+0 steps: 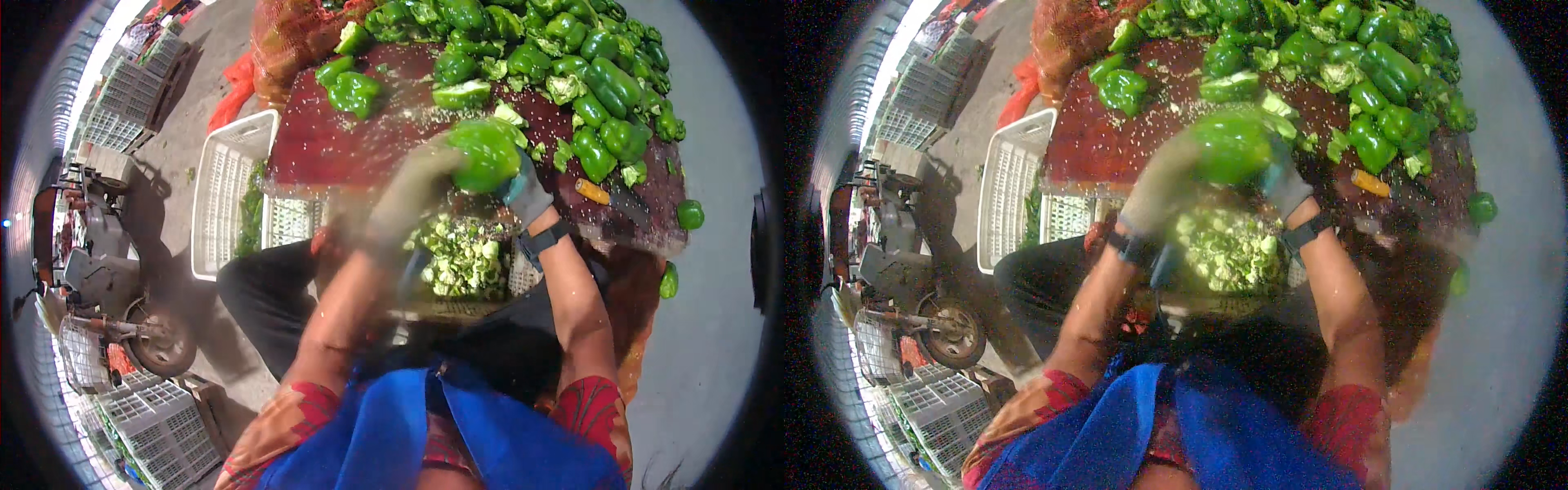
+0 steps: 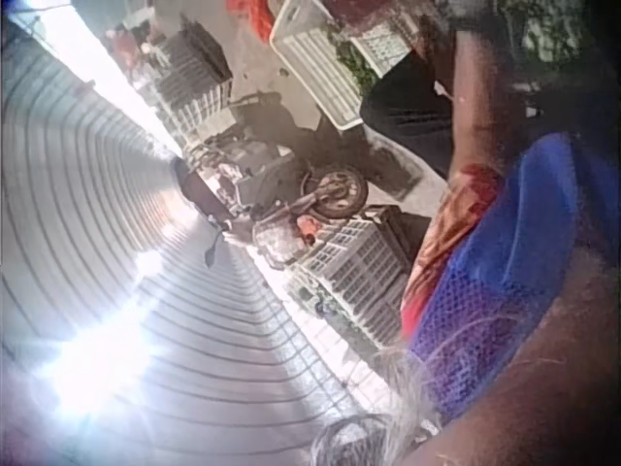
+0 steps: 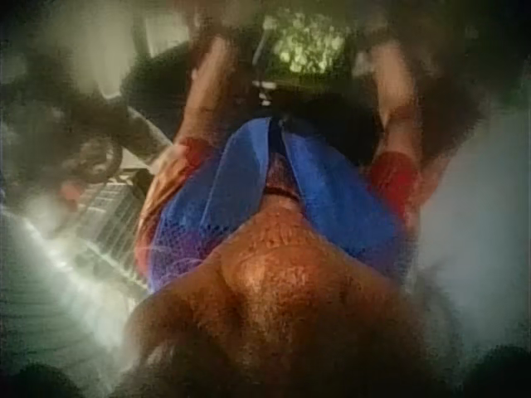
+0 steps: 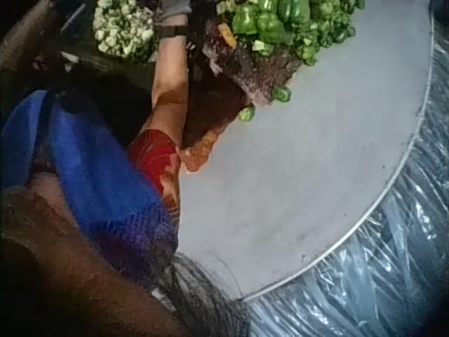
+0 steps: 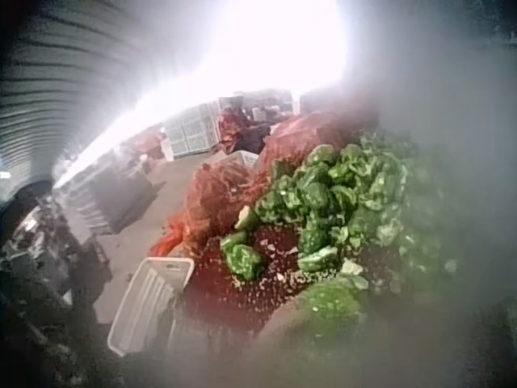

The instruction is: Chopping green bell peppers and removing seeds on a cutting board in a warehouse environment.

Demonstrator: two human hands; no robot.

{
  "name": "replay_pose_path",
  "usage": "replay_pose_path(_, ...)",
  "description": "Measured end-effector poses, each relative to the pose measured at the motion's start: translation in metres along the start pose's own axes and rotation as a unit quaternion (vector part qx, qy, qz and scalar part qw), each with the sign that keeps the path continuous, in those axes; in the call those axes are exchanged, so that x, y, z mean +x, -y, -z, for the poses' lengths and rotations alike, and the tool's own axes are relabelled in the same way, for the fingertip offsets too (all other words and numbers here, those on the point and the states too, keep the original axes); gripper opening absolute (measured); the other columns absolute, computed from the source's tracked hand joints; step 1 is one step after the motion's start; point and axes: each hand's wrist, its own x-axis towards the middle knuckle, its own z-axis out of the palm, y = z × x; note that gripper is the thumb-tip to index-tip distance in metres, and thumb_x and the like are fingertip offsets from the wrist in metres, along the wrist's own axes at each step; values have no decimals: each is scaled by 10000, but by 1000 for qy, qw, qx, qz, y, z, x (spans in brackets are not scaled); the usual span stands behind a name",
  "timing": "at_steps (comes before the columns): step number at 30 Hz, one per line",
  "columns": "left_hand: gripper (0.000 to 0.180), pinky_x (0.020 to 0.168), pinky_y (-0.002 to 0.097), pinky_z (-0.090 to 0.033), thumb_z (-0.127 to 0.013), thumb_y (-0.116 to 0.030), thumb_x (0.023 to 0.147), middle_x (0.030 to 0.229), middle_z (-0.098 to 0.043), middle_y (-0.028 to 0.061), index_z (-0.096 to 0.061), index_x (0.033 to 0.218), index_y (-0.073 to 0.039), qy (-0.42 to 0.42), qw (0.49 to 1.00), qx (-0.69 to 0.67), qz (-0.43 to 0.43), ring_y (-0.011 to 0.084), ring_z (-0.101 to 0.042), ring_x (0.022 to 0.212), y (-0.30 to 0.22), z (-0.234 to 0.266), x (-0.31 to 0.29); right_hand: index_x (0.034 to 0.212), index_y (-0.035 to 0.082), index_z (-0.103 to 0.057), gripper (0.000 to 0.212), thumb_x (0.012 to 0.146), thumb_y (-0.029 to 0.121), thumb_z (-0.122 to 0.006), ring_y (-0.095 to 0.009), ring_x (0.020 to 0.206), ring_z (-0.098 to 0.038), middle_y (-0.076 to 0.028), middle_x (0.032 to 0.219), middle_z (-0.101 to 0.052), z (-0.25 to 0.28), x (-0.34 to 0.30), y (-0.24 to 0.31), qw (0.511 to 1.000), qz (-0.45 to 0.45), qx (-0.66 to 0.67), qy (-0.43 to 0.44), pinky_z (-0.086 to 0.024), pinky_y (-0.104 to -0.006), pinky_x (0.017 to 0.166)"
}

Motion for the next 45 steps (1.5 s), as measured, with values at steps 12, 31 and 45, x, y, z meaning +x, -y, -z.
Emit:
replay_pose_path(12, 403, 943, 359, -511, -589, -79, 853, 1146, -650, 178, -533, 1222, 73, -119, 891, -381, 219, 264, -645, 1042, -17, 3, 21, 1337, 44, -524, 488, 958, 351, -529, -177, 1208, -531, -76, 1310, -567, 10, 4, 16, 994, -8, 95, -54, -433, -335, 1026)
replay_pose_path(31, 300, 888, 444, -456, -741, -120, 669, 866, -581, 119, -583, 915, -52, -74, 930, 350, -84, 327, -580, 870, -2, -12, 0, 1342, 3, -508, 454, 1010, 278, -365, -195, 1185, -555, -98, 1290, -573, -24, -14, 35, 972, -11, 163, -172, -428, -339, 1040)
replay_pose_path(45, 306, 830, 406, -499, -636, -182, 813, 1034, -662, 202, -649, 1075, -25, -182, 691, 662, 225, 360, -652, 942, -27, 277, -123, 1311, 37, -548, 467, 1000, 379, -481, -200, 1025, -644, -102, 1189, -637, -12, 6, 74, 973, -170, 47, -147, -512, -312, 836)
